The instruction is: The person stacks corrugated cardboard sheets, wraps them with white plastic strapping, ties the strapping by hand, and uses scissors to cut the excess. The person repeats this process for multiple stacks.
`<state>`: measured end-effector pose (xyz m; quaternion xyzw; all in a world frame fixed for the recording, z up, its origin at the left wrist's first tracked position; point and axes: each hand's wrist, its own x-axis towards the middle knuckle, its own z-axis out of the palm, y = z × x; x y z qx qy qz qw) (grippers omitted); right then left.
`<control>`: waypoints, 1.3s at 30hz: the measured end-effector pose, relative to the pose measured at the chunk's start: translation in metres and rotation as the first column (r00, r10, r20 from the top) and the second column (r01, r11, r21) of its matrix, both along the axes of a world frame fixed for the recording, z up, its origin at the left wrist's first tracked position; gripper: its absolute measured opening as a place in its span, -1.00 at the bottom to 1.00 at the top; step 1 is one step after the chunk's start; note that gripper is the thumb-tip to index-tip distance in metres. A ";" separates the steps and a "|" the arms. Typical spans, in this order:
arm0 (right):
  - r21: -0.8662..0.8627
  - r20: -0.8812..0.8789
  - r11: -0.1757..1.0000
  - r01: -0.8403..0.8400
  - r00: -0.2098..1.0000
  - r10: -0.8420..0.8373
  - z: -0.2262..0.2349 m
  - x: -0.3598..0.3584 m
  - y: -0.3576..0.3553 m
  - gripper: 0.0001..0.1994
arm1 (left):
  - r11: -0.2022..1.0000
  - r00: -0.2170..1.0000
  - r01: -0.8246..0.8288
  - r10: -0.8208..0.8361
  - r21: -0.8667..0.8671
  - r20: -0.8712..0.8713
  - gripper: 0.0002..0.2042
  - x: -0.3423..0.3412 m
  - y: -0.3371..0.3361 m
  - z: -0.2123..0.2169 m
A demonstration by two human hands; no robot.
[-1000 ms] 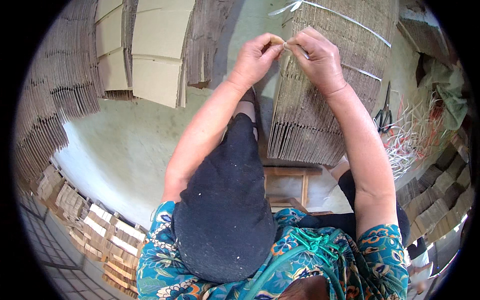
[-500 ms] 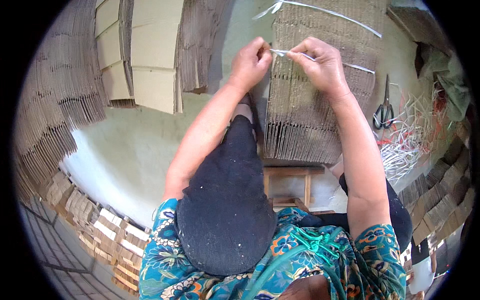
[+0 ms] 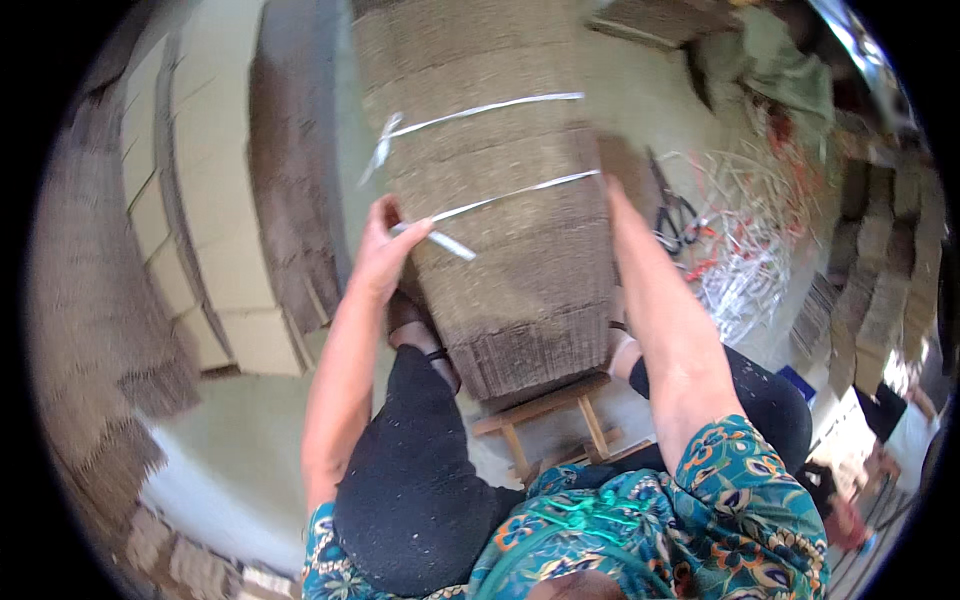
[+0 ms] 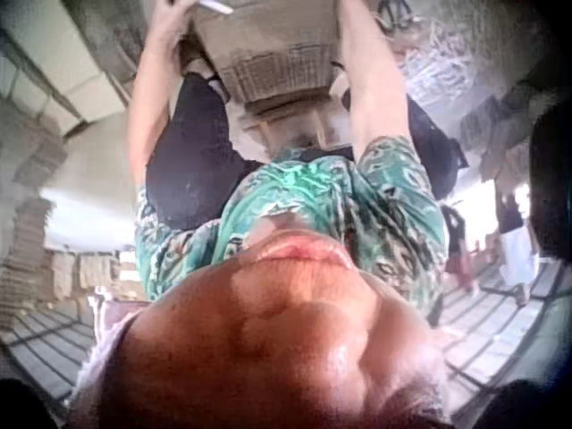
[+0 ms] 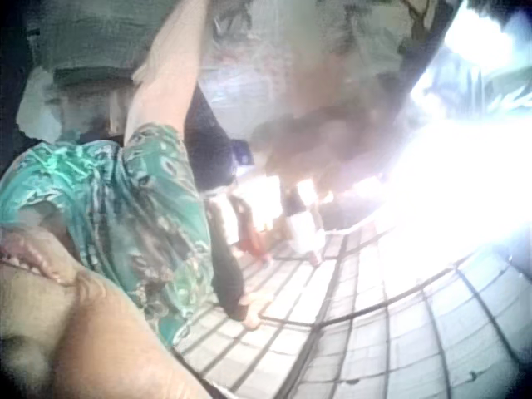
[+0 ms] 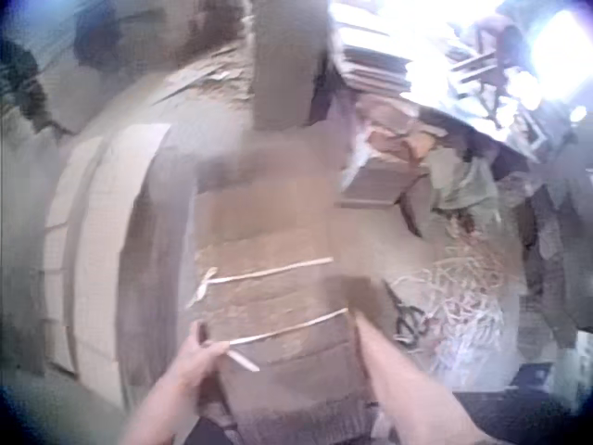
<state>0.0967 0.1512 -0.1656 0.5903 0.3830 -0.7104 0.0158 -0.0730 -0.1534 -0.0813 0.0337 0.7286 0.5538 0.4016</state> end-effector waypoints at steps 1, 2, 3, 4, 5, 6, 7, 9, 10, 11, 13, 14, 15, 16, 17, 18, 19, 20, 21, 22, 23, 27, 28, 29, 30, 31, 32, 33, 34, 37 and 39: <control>-0.027 -0.006 1.000 0.014 1.000 -0.015 0.010 -0.004 -0.004 -0.54 | 1.000 0.997 0.012 -0.013 0.019 0.074 -0.16 0.000 0.001 0.009; -0.002 -0.001 1.000 -0.014 1.000 0.014 0.023 -0.011 -0.012 -0.55 | 1.000 0.998 0.004 -0.004 -0.004 0.068 -0.17 0.002 -0.006 0.013; 0.055 0.016 0.998 -0.042 0.999 0.041 0.036 -0.012 -0.016 -0.55 | 1.000 0.997 0.023 -0.023 0.004 0.077 -0.19 0.007 -0.007 0.029; 0.153 -0.002 0.979 -0.136 0.990 0.138 0.065 -0.023 -0.035 -0.54 | 0.995 0.997 -0.076 0.078 -0.062 0.015 -0.22 0.011 -0.030 0.035; 0.281 0.025 0.937 -0.208 0.978 0.209 0.099 -0.022 -0.041 -0.52 | 1.000 0.997 -0.025 0.025 0.003 0.072 -0.29 0.015 -0.031 0.050; 0.257 -0.085 0.935 -0.243 0.958 0.273 0.136 -0.020 -0.044 -0.49 | 0.999 0.994 -0.040 0.038 0.015 0.102 -0.37 0.019 -0.034 0.068; 0.315 -0.165 0.925 -0.215 0.947 0.276 0.134 -0.010 -0.033 -0.48 | 0.997 0.998 -0.019 0.014 0.074 0.066 -0.41 0.022 -0.027 0.077; 0.317 -0.303 0.941 -0.118 0.928 0.219 0.125 0.004 -0.027 -0.46 | 0.993 0.999 -0.003 -0.001 0.118 0.040 -0.42 0.025 -0.032 0.082; 0.460 -0.266 0.874 -0.155 0.916 0.302 0.138 0.002 -0.026 -0.46 | 0.993 1.000 0.021 -0.019 0.116 -0.018 -0.35 0.023 -0.033 0.104; 0.559 -0.309 0.819 -0.130 0.884 0.350 0.144 -0.003 -0.023 -0.45 | 0.995 0.996 -0.001 0.010 0.101 -0.091 -0.29 0.018 -0.036 0.127; 0.560 -0.425 0.828 0.033 0.869 0.253 0.177 -0.007 -0.016 -0.46 | 1.000 0.976 -0.014 0.008 -0.025 -0.220 -0.24 0.031 -0.010 0.184; 0.571 -0.452 0.818 0.068 0.858 0.243 0.191 -0.009 -0.017 -0.46 | 0.989 0.972 -0.038 0.003 -0.142 -0.236 -0.22 0.046 0.015 0.227; 0.605 -0.395 0.794 0.064 0.890 0.229 0.205 0.002 -0.011 -0.49 | 0.969 0.980 -0.054 0.005 -0.241 -0.199 -0.20 0.061 0.037 0.253; 0.597 -0.391 0.801 0.038 0.886 0.249 0.218 0.008 0.000 -0.45 | 0.987 0.973 0.008 -0.044 -0.160 -0.227 -0.22 0.064 0.047 0.276; 0.489 -0.462 0.872 0.018 0.853 0.242 0.235 0.010 -0.001 -0.42 | 0.995 0.957 0.039 -0.064 -0.094 -0.285 -0.24 0.065 0.042 0.296; 0.379 -0.526 0.925 -0.016 0.819 0.229 0.252 0.014 -0.002 -0.39 | 0.995 0.935 0.094 -0.101 -0.037 -0.339 -0.25 0.065 0.043 0.308; 0.250 -0.630 0.967 0.041 0.765 0.131 0.266 0.030 0.006 -0.36 | 0.985 0.915 0.164 -0.133 0.048 -0.381 -0.26 0.069 0.048 0.316; 0.109 -0.721 0.991 0.078 0.693 0.024 0.274 0.042 0.009 -0.34 | 0.961 0.885 0.251 -0.182 0.111 -0.429 -0.26 0.066 0.052 0.324; 0.101 -0.789 0.970 0.221 0.612 -0.057 0.272 0.054 0.014 -0.39 | 0.925 0.849 0.341 -0.224 0.170 -0.479 -0.26 0.069 0.059 0.335; -0.065 -0.886 0.946 0.316 0.418 -0.201 0.295 0.067 0.006 -0.39 | 0.917 0.807 0.363 -0.220 0.167 -0.548 -0.25 0.073 0.066 0.349; -0.179 -0.916 0.919 0.350 0.281 -0.285 0.305 0.082 -0.003 -0.38 | 0.911 0.762 0.384 -0.222 0.149 -0.608 -0.24 0.084 0.075 0.366; -0.337 -0.911 0.833 0.440 0.071 -0.406 0.332 0.167 -0.003 -0.37 | 0.796 0.602 0.584 -0.295 0.157 -0.742 -0.15 0.159 0.128 0.421; -0.302 -0.918 0.806 0.510 0.073 -0.390 0.348 0.199 0.007 -0.37 | 0.716 0.547 0.678 -0.338 0.168 -0.766 -0.14 0.173 0.149 0.432; -0.305 -0.913 0.773 0.557 0.060 -0.403 0.350 0.227 0.011 -0.36 | 0.646 0.481 0.749 -0.378 0.147 -0.791 -0.12 0.181 0.167 0.436; -0.291 -0.912 0.737 0.610 0.056 -0.407 0.355 0.255 0.014 -0.36 | 0.583 0.464 0.797 -0.422 0.160 -0.779 -0.11 0.198 0.181 0.444; -0.348 -0.899 0.708 0.614 -0.004 -0.438 0.343 0.261 0.014 -0.36 | 0.551 0.425 0.829 -0.505 0.098 -0.751 -0.11 0.220 0.188 0.458; -0.336 -0.894 0.662 0.670 -0.005 -0.449 0.340 0.286 0.019 -0.35 | 0.498 0.416 0.861 -0.579 0.099 -0.701 -0.10 0.239 0.202 0.461; -0.328 -0.896 0.625 0.708 -0.024 -0.443 0.346 0.306 0.026 -0.35 | 0.448 0.366 0.892 -0.632 0.064 -0.683 -0.09 0.255 0.216 0.471; -0.321 -0.901 0.595 0.736 -0.045 -0.431 0.352 0.317 0.036 -0.34 | 0.375 0.220 0.926 -0.638 -0.048 -0.738 -0.09 0.253 0.231 0.476; -0.116 -0.942 0.407 0.906 0.030 -0.335 0.402 0.414 0.094 -0.33 | 0.060 -0.059 0.993 -0.511 -0.104 -0.858 -0.13 0.281 0.307 0.478; 0.008 -0.956 0.268 0.963 0.086 -0.280 0.432 0.468 0.137 -0.32 | -0.032 -0.111 0.994 -0.454 -0.108 -0.884 -0.17 0.299 0.351 0.484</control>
